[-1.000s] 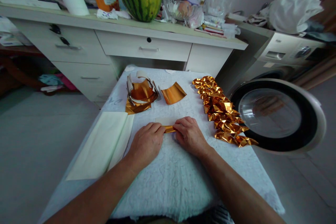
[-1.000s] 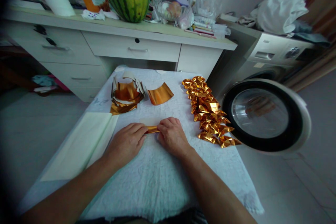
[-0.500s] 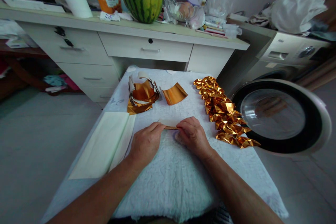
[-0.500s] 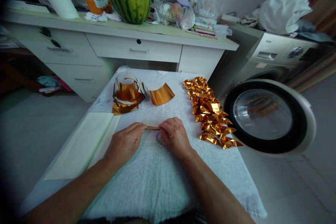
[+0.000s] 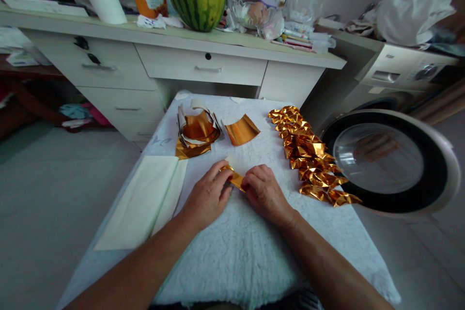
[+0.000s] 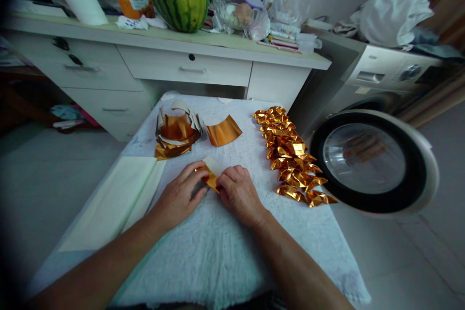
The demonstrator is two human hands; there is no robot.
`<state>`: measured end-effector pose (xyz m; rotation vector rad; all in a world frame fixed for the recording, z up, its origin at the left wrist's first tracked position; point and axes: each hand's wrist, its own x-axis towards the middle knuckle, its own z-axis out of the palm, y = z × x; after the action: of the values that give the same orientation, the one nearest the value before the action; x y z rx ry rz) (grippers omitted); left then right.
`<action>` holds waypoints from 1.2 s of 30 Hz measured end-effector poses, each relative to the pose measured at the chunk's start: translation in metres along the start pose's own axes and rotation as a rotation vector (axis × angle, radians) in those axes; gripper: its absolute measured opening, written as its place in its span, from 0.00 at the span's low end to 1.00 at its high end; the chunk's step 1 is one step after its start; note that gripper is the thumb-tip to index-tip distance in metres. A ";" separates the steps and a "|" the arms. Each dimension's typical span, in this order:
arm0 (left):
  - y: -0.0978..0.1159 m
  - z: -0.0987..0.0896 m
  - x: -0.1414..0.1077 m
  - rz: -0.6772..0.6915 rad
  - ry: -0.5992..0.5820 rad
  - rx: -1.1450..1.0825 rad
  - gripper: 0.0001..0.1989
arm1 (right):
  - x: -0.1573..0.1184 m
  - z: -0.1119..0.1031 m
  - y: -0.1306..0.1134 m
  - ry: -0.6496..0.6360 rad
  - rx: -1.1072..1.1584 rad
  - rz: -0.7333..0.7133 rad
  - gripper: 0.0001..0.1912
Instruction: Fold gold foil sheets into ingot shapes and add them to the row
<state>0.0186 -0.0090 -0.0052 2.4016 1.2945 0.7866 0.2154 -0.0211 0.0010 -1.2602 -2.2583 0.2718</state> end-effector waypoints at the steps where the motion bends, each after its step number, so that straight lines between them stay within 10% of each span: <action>1: -0.001 0.000 0.000 -0.008 -0.012 -0.004 0.14 | 0.000 0.000 -0.001 -0.019 -0.004 -0.004 0.12; 36: -0.003 -0.001 0.005 -0.009 -0.127 -0.094 0.03 | 0.002 -0.003 0.001 -0.134 0.189 0.211 0.04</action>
<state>0.0182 -0.0028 -0.0046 2.3297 1.1912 0.6655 0.2166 -0.0193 0.0037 -1.4142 -2.1497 0.6492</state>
